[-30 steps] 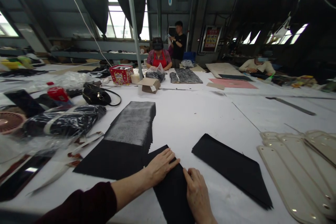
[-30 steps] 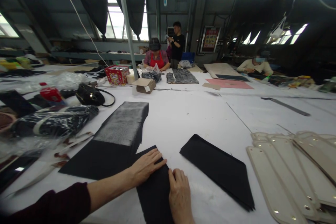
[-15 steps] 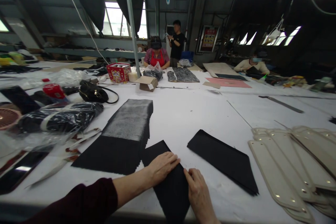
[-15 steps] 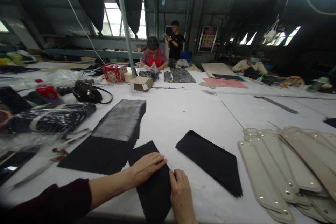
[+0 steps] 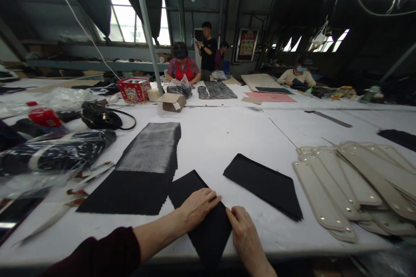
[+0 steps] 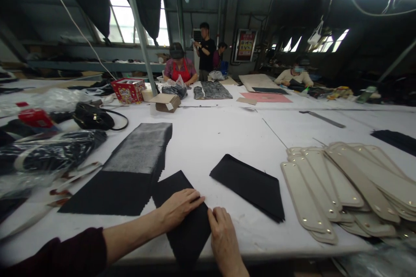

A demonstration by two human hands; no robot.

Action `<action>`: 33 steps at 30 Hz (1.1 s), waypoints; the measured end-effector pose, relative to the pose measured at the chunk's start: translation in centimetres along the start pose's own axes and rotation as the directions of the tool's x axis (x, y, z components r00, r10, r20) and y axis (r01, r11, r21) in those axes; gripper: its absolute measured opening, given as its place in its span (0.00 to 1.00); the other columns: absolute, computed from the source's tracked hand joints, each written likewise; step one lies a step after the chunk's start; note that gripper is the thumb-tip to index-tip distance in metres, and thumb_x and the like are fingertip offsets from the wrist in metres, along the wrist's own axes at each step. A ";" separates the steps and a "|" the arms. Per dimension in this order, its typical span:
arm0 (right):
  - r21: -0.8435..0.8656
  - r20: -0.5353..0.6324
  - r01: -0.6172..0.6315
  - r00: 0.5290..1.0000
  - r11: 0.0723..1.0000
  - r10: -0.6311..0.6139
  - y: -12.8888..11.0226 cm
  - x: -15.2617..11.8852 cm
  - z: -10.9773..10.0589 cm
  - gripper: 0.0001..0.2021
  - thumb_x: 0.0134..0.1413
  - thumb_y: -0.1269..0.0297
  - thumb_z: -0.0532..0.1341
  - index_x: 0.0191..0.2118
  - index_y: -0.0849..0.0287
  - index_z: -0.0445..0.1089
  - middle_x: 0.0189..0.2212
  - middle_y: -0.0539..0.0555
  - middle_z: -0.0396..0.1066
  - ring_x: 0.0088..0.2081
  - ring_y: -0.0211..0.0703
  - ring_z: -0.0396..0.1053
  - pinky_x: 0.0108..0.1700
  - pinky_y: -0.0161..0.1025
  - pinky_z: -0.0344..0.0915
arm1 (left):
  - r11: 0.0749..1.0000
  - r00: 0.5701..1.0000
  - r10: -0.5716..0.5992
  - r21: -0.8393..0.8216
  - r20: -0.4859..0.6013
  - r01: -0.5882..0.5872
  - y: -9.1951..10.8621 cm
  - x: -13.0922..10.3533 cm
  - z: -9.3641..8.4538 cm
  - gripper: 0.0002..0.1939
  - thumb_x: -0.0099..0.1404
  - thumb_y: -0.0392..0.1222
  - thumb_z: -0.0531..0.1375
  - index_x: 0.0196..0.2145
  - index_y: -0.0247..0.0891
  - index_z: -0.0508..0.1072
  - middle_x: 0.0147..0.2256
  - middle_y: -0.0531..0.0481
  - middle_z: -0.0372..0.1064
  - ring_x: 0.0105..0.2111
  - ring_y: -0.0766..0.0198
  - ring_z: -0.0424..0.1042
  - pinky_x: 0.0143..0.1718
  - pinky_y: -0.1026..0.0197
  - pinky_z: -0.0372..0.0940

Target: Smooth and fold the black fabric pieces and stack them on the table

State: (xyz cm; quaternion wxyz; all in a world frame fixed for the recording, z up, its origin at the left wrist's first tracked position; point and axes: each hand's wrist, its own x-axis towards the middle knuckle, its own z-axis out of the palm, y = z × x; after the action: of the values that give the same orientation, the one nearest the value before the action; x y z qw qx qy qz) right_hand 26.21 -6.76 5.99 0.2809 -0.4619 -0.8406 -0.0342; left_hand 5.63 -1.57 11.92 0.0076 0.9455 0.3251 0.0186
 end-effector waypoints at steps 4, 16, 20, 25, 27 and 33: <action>-0.024 0.012 -0.005 1.000 1.000 0.006 -0.1 -0.3 -0.3 0.18 0.56 0.80 0.49 0.51 0.64 0.65 0.36 0.56 0.64 0.37 0.44 0.62 0.37 0.41 0.63 | 0.999 1.000 -0.005 0.033 0.021 0.004 0.7 0.0 -0.2 0.26 0.67 0.35 0.54 0.61 0.49 0.55 0.47 0.46 0.62 0.48 0.56 0.62 0.50 0.53 0.60; -0.059 0.002 -0.149 0.989 0.987 0.150 -1.3 -2.2 -2.3 0.24 0.52 0.81 0.50 0.54 0.58 0.64 0.41 0.57 0.67 0.43 0.47 0.63 0.43 0.44 0.60 | 0.999 0.999 0.028 0.021 0.031 -0.029 2.6 0.4 -0.1 0.28 0.68 0.36 0.54 0.62 0.51 0.53 0.50 0.46 0.62 0.50 0.55 0.61 0.52 0.53 0.58; -0.029 -0.055 -0.217 0.975 0.976 0.215 -1.7 -2.9 -2.6 0.27 0.51 0.81 0.49 0.55 0.54 0.63 0.45 0.56 0.68 0.47 0.46 0.63 0.46 0.44 0.59 | 0.997 0.998 0.066 0.028 0.024 -0.066 2.0 0.1 -0.7 0.25 0.69 0.38 0.52 0.62 0.47 0.55 0.53 0.43 0.61 0.53 0.53 0.60 0.56 0.50 0.54; -0.006 -0.075 -0.222 0.972 0.975 0.221 -1.4 -3.6 -2.0 0.27 0.52 0.80 0.50 0.55 0.52 0.64 0.46 0.55 0.68 0.48 0.45 0.64 0.47 0.43 0.58 | 0.998 1.000 0.005 -0.068 0.028 -0.003 -0.2 -0.1 -0.9 0.25 0.65 0.32 0.53 0.59 0.45 0.60 0.54 0.46 0.62 0.52 0.56 0.62 0.55 0.53 0.54; 0.008 -0.102 -0.231 0.968 0.973 0.231 -1.0 -3.8 -1.4 0.26 0.51 0.80 0.50 0.54 0.52 0.65 0.45 0.54 0.68 0.47 0.45 0.64 0.47 0.43 0.58 | 0.989 0.996 -0.088 -0.114 0.033 0.091 -0.6 0.5 -1.1 0.18 0.66 0.32 0.53 0.52 0.45 0.67 0.49 0.48 0.66 0.47 0.58 0.66 0.50 0.55 0.58; 0.067 0.011 -0.312 0.950 0.948 0.312 1.3 -2.9 0.4 0.19 0.48 0.81 0.53 0.37 0.48 0.71 0.35 0.47 0.70 0.38 0.39 0.67 0.37 0.36 0.58 | 0.974 0.978 -0.184 -0.116 0.096 0.194 -0.4 2.9 0.1 0.06 0.60 0.36 0.60 0.38 0.40 0.69 0.40 0.49 0.69 0.40 0.54 0.68 0.40 0.55 0.62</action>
State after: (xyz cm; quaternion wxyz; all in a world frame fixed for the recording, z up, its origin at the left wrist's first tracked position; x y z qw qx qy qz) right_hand 28.30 -8.07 3.97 0.2981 -0.5792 -0.7577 0.0396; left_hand 7.68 0.56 11.93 0.0823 0.9078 0.4112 -0.0020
